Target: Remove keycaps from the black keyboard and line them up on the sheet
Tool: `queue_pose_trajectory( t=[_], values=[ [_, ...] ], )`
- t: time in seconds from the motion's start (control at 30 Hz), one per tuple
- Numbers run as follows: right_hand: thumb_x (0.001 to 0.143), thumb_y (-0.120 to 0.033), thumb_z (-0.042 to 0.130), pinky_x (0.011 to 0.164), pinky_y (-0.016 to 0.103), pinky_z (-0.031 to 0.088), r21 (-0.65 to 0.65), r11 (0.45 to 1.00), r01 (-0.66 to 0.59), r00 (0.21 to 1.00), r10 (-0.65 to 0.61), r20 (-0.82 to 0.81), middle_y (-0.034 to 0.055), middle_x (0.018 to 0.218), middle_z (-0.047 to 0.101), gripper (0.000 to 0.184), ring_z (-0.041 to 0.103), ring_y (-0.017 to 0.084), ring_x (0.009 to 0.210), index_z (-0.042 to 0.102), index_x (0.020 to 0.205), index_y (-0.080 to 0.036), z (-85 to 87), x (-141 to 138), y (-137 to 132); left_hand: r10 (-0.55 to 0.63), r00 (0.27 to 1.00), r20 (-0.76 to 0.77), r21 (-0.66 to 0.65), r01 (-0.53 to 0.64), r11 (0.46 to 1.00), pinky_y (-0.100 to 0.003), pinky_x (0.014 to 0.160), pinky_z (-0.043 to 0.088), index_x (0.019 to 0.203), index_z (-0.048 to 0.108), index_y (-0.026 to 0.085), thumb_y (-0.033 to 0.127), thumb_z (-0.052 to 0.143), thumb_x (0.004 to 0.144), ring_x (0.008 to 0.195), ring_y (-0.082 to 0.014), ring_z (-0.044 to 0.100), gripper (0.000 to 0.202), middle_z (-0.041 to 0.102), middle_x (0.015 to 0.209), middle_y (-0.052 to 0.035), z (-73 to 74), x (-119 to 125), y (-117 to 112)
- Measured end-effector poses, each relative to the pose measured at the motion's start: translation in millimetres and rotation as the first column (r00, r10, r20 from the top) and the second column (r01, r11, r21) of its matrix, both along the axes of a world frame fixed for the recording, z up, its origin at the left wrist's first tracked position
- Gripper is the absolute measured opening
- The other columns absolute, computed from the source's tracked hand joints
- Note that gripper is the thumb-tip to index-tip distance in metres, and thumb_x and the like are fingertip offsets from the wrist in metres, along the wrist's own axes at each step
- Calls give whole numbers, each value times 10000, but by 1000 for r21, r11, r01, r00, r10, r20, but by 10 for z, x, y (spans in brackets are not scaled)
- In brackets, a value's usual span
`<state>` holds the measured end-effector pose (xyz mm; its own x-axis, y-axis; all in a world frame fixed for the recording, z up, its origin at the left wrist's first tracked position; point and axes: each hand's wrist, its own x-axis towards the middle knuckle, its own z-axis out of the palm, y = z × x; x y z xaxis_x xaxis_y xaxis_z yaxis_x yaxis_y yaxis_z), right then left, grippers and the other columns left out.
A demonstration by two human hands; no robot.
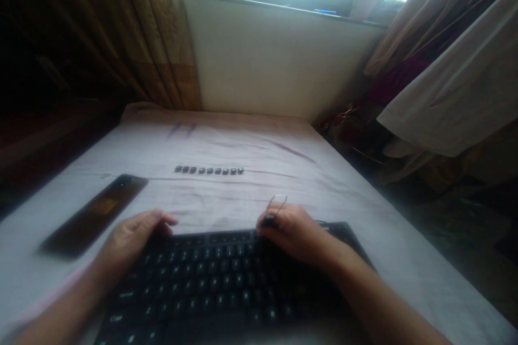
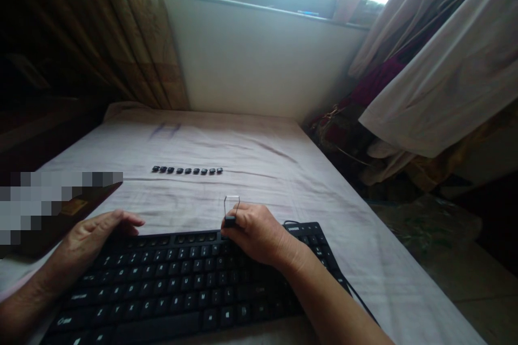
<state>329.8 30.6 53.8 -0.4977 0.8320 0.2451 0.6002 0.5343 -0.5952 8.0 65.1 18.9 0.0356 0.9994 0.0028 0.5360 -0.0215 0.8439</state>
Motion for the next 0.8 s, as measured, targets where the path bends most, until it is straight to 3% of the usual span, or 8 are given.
queue_pose_trajectory(
  t=[0.23, 0.43, 0.67, 0.8],
  values=[
    [849, -160, 604, 669, 234, 496, 43, 999, -30, 995, 25, 101, 33, 745, 656, 89, 615, 141, 689, 649, 773, -165, -51, -29, 24, -82, 996, -24, -3, 82, 997, -322, 714, 531, 787, 739, 253, 633, 442, 826, 725, -221, 669, 484, 720, 701, -17, -43, -70, 55],
    [853, -153, 588, 644, 245, 488, 16, 999, 37, 980, -39, 198, 46, 764, 631, 128, 593, 144, 682, 605, 726, -157, 6, -106, -21, -96, 995, -21, -15, 96, 995, -327, 724, 527, 798, 738, 240, 641, 441, 821, 730, -222, 666, 499, 717, 707, -22, -6, -51, 41],
    [889, -190, 514, 624, 239, 464, 42, 995, 91, 995, -92, 35, 14, 721, 617, 149, 572, 130, 655, 565, 749, -182, -102, -37, -54, -60, 997, -42, -17, 59, 998, -327, 734, 516, 793, 732, 252, 652, 445, 808, 743, -228, 663, 492, 716, 704, -10, -70, -85, 42],
    [872, -207, 523, 638, 260, 471, -35, 991, 128, 989, -130, -69, 17, 705, 633, 131, 590, 140, 659, 594, 765, -183, -137, -2, -44, -64, 996, -60, -24, 63, 998, -346, 762, 515, 795, 732, 259, 642, 441, 817, 764, -237, 676, 481, 732, 744, -11, -97, -97, 57]
  ],
)
